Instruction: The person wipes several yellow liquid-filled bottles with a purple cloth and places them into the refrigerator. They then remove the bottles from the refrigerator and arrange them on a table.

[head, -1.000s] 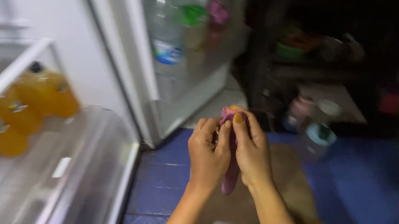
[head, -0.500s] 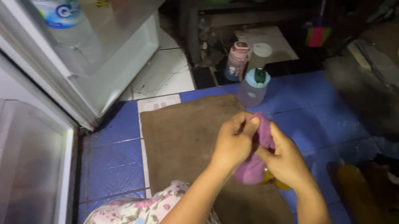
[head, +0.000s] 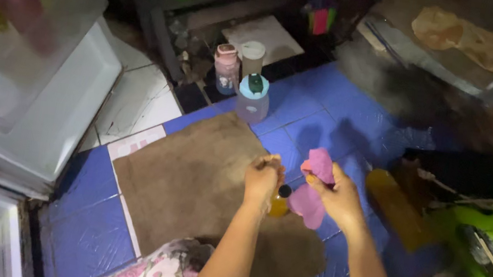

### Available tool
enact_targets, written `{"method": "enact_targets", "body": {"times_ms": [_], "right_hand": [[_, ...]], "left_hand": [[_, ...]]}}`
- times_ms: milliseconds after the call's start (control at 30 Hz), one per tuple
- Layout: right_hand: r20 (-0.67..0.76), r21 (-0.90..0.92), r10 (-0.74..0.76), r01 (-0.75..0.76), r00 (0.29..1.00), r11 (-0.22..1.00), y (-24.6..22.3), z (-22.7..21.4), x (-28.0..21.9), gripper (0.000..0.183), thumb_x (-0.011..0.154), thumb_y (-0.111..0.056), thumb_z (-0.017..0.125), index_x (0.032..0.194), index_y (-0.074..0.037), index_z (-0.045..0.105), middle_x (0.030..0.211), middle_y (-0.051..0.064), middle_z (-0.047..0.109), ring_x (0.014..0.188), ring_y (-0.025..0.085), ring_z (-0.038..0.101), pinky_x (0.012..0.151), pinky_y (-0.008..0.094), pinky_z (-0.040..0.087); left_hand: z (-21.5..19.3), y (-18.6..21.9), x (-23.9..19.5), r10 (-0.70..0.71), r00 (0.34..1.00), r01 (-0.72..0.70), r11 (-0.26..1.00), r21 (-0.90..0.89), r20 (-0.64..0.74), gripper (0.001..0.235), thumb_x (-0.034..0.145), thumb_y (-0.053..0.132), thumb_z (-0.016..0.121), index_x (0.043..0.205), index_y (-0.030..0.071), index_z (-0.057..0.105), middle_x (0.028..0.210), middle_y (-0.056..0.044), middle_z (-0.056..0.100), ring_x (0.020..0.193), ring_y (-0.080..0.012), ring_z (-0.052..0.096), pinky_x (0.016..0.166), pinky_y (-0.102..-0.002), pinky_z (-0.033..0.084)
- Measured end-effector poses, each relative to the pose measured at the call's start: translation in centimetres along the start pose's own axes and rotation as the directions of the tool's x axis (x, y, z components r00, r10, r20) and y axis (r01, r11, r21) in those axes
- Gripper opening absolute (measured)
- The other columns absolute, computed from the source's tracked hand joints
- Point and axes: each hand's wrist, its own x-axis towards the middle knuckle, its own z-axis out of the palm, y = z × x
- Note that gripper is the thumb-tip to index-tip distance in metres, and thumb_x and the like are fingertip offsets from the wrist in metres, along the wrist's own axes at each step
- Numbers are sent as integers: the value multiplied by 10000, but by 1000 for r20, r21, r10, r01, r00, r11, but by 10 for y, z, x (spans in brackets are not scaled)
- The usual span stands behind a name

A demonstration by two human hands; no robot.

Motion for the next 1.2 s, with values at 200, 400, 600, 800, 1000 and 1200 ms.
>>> {"method": "enact_targets", "body": {"times_ms": [200,400,600,800,1000,1200], "right_hand": [[-72,-337,-155,122,985,934,107,35,38,345,911,-112,717,1248,-63,669,1119,129,732,1003,216,711,869,320,554],[175,-489,-416,445,893,750,224,94,74,371,850,-161,674,1207,-65,641,1266,140,644,1231,357,587,1029,427,491],[324,-865,-425,446,845,229,253,122,68,493,851,-273,631,1321,-126,654,1169,24,619,1168,254,535,890,444,480],[315,-912,-10,306,949,275,197,122,56,378,823,-316,660,1161,-149,672,1195,28,630,1149,260,553,933,442,454],[220,-780,-197,293,955,552,158,114,36,420,731,-258,765,1118,-110,690,1120,89,667,1066,309,613,889,437,497],[204,-478,-339,395,919,784,51,75,30,481,640,-200,871,1074,-71,708,1045,149,705,983,358,672,845,432,540]], "left_hand": [[13,-53,27,192,979,-184,975,122,-62,71,904,75,687,953,30,712,870,-51,729,763,-133,655,689,-277,536],[7,-64,27,65,967,25,938,345,-247,306,882,197,717,1145,40,713,1031,-113,772,953,-220,731,852,-338,546],[-9,-64,40,108,941,62,877,476,-321,331,875,199,685,1164,38,701,1091,-160,752,1034,-290,723,912,-385,550],[-8,-62,44,87,934,94,877,471,-348,243,863,229,732,1033,56,745,940,-136,777,908,-253,750,858,-359,565],[-8,-55,40,155,947,-54,941,335,-282,181,843,58,620,978,69,741,858,-89,762,771,-183,702,710,-327,550],[-23,31,15,295,955,-296,955,27,31,393,807,-13,577,1187,-33,671,987,-186,713,797,-238,633,645,-354,497]]}}
